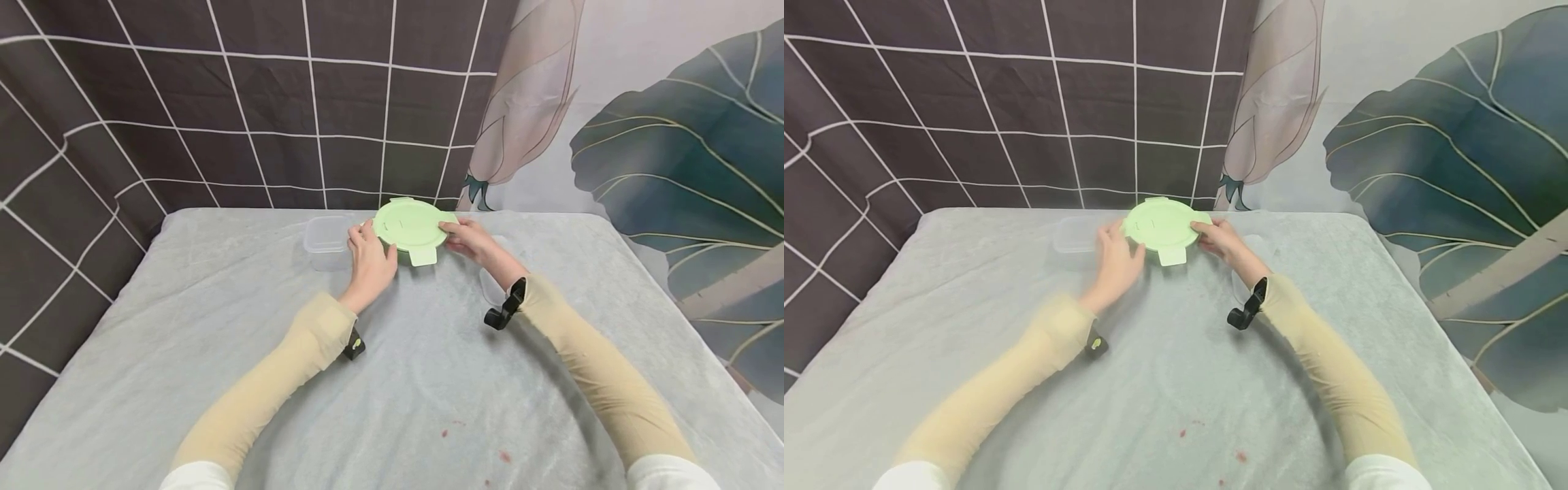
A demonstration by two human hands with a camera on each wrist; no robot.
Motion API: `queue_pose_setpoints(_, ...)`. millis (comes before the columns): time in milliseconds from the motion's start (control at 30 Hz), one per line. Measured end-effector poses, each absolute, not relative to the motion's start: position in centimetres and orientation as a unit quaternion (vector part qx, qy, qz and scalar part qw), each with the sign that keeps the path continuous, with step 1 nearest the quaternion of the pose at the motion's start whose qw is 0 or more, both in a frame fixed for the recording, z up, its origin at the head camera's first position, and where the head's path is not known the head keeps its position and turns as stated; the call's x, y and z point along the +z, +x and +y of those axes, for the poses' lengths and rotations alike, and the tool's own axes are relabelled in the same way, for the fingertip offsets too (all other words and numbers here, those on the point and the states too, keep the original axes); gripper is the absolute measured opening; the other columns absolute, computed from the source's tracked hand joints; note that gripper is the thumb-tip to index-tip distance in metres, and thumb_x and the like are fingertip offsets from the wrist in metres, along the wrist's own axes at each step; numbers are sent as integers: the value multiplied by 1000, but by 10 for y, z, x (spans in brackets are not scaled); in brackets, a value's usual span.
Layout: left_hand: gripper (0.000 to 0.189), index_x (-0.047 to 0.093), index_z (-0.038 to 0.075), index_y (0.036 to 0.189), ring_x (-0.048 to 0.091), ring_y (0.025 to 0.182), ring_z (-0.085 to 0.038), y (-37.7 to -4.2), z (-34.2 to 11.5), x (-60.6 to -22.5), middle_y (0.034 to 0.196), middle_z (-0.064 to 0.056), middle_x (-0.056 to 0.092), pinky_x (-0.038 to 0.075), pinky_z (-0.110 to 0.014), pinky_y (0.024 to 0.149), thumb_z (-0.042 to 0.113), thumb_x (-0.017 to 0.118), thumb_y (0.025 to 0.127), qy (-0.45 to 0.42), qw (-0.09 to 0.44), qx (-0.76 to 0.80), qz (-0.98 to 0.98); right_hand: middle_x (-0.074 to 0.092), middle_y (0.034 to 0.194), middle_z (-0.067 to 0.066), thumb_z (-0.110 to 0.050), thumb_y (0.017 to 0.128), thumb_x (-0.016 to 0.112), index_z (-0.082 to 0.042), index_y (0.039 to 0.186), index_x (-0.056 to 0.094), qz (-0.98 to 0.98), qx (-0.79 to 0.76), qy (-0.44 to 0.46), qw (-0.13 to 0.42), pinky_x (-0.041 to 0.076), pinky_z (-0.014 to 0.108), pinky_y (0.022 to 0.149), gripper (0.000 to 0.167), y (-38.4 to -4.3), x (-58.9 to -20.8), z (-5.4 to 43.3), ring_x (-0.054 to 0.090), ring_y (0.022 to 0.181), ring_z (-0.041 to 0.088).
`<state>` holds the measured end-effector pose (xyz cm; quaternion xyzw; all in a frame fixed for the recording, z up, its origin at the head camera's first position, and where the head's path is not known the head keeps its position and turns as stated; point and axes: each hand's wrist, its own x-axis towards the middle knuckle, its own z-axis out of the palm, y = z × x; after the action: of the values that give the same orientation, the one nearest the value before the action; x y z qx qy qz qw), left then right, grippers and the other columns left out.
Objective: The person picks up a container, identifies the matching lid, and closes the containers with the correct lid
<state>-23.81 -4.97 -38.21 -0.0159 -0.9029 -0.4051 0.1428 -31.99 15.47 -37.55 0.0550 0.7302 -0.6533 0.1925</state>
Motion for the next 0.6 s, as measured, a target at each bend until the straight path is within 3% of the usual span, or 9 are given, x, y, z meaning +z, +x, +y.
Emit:
queue_pose_setpoints(200,59,28,-9,138,39,123,-39,-229,-48,-382,134,-27,29,38,-44,107,19,55,94,5,94,-428,-899,61,75,-13,-24,97,54,0,145,32,723,-659,78,193,50,23,93,58,-317,-378,153,60,72,-1)
queue_pose_setpoints(433,68,22,-10,146,33,140,-38,-239,-47,-386,147,-32,32,29,-42,117,32,47,98,41,-19,-495,-868,65,68,-15,-25,98,53,-3,133,43,711,-669,82,200,43,32,107,43,-314,-377,152,61,75,-1)
queue_pose_setpoints(600,65,29,-4,146,41,135,-33,-253,-49,-394,146,-24,42,36,-41,112,39,45,99,77,-46,-545,-833,64,66,-14,-24,99,52,-5,131,43,708,-670,84,207,39,38,111,39,-313,-377,151,60,73,0)
